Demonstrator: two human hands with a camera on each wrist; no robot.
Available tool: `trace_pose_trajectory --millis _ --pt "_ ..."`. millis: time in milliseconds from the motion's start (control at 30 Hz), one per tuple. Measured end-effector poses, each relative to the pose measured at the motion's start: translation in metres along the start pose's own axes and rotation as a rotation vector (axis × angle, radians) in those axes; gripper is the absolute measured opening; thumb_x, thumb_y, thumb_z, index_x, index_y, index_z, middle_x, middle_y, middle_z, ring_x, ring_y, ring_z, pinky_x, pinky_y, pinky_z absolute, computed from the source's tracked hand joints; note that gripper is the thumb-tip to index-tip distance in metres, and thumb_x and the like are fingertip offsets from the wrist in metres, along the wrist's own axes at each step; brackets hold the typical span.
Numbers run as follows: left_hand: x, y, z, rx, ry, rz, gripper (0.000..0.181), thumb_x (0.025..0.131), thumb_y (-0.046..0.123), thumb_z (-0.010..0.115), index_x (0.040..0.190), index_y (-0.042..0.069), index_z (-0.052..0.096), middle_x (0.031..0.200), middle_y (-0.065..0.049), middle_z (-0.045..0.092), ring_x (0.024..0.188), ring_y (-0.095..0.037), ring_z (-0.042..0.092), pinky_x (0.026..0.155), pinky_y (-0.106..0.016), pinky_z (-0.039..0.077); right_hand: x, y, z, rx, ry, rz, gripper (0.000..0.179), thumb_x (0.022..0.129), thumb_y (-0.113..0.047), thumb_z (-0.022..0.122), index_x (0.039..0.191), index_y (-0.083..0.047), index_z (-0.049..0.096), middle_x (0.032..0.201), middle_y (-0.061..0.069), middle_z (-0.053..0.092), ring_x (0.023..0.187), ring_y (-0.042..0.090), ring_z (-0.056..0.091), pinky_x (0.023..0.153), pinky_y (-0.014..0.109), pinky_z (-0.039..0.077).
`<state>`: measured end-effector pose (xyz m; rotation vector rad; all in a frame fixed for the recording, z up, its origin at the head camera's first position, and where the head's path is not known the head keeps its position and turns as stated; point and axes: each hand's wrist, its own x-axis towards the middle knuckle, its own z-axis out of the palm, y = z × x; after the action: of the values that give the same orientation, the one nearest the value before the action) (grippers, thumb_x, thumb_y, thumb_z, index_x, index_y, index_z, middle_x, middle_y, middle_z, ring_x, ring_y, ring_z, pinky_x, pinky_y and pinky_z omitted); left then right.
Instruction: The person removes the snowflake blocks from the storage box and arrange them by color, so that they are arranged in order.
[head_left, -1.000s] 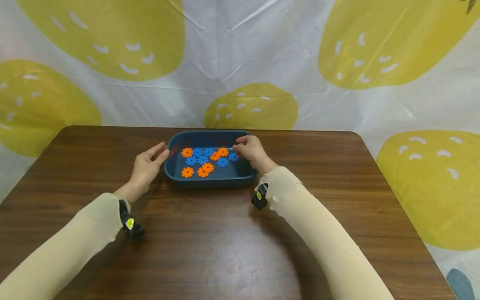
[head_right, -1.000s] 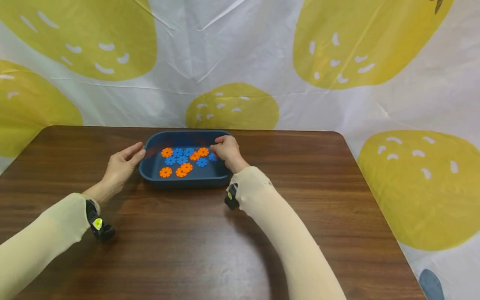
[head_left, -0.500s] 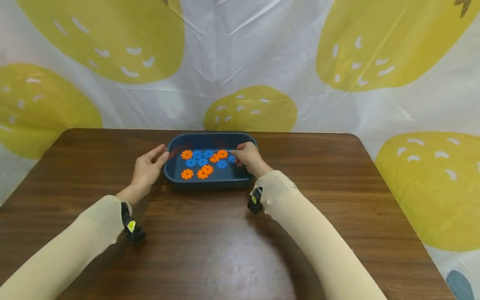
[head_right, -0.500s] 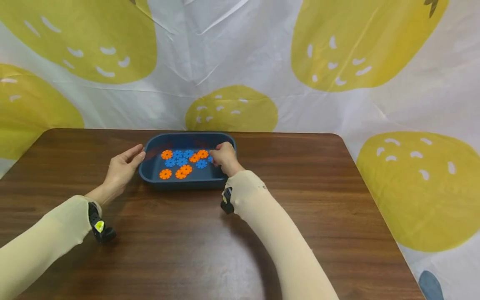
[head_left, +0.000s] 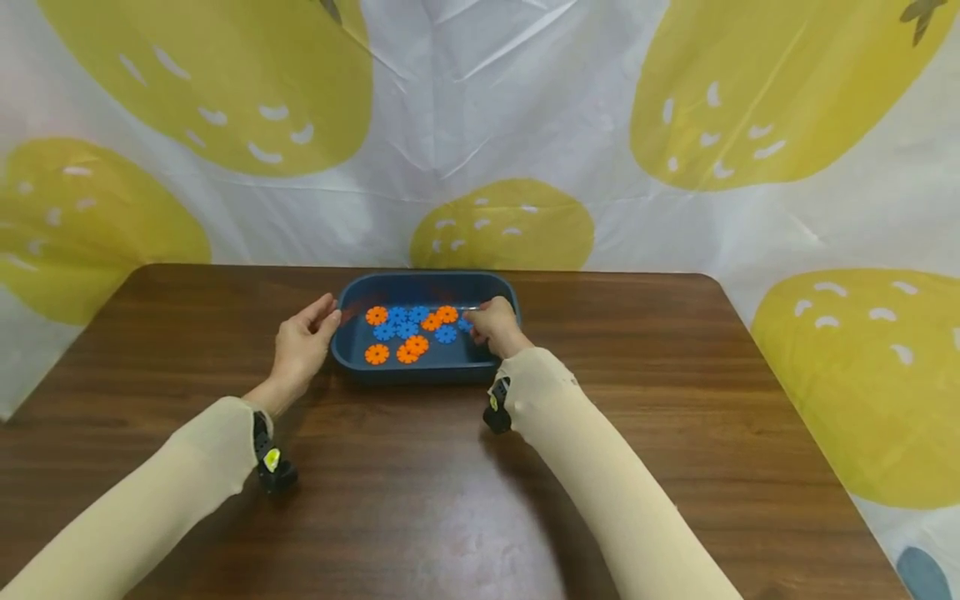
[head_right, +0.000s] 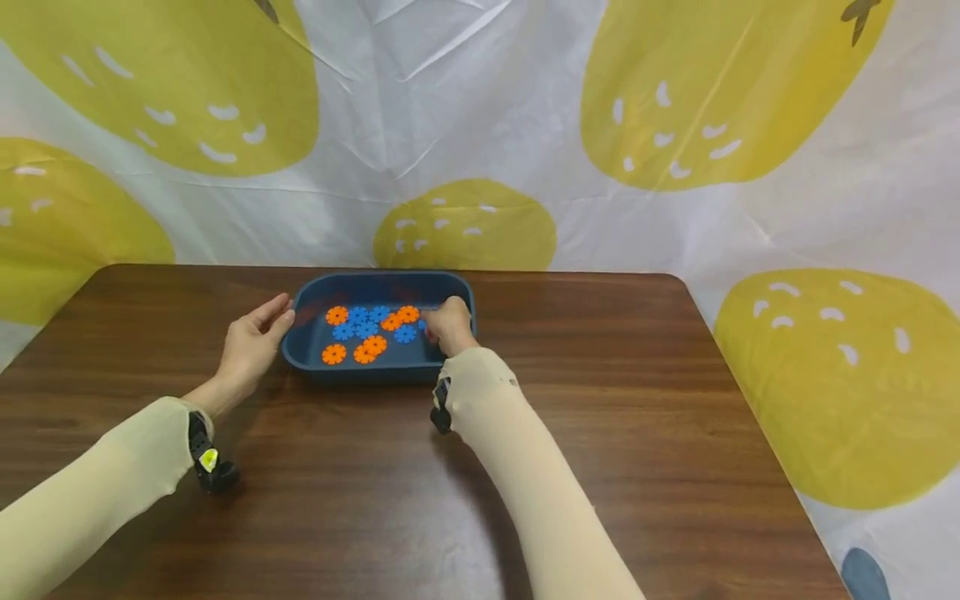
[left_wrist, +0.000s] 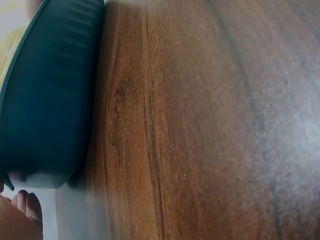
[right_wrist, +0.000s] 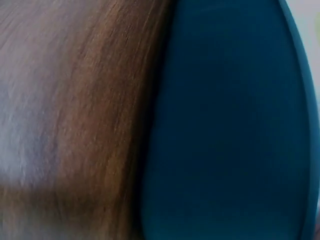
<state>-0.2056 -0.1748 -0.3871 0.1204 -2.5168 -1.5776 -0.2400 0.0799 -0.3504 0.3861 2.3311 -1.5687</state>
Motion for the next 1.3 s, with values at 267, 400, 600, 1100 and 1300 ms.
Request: trace_pose_trajectory --millis 267,400,600,1100,1300 --pt "0.002 -0.002 0.006 -0.028 -0.018 -0.006 0.047 0.098 0.018 0.05 0.14 0.0 0.041 0.137 -0.016 0.05 0.123 -0.025 0.051 0.097 -0.032 0.043 0.094 0.055 0.014 0.076 0.034 -0.025 0.023 0.085 -0.007 0.067 0.09 0.002 0.046 0.053 0.008 0.046 0.042 0.018 0.043 0.041 0.032 0.037" --pt "0.005 -0.003 0.007 -0.04 -0.01 -0.001 0.047 0.098 0.018 0.051 0.14 -0.001 0.042 0.136 -0.016 0.051 0.122 -0.025 0.051 0.096 -0.027 0.043 0.024 0.011 0.006 -0.052 0.067 0.053 0.028 0.09 -0.009 0.063 0.108 0.009 0.052 0.048 0.003 0.041 0.042 0.015 0.038 0.047 0.028 0.035" --pt "0.008 -0.002 0.005 -0.031 0.001 0.006 0.046 0.098 0.018 0.051 0.139 -0.001 0.043 0.136 -0.016 0.052 0.121 -0.025 0.052 0.095 -0.027 0.044 0.029 0.007 0.007 -0.123 0.074 0.077 0.043 0.09 -0.011 0.063 0.126 0.008 0.05 0.048 0.005 0.046 0.041 0.015 0.042 0.046 0.027 0.037" --pt "0.005 0.0 0.006 0.005 -0.012 0.031 0.044 0.098 0.018 0.05 0.138 0.001 0.046 0.136 -0.015 0.051 0.118 -0.025 0.054 0.076 -0.003 0.039 0.034 0.009 0.009 -0.232 0.114 0.083 0.038 0.088 -0.011 0.065 0.12 0.007 0.055 0.054 0.007 0.05 0.044 0.015 0.046 0.045 0.026 0.041" --pt "0.004 0.001 0.007 0.025 -0.006 0.035 0.043 0.098 0.02 0.05 0.138 0.003 0.047 0.135 -0.015 0.052 0.115 -0.026 0.056 0.072 -0.002 0.037 0.033 0.011 0.007 -0.275 0.125 0.059 0.031 0.087 -0.009 0.066 0.112 0.008 0.059 0.055 0.007 0.051 0.045 0.016 0.047 0.046 0.026 0.041"
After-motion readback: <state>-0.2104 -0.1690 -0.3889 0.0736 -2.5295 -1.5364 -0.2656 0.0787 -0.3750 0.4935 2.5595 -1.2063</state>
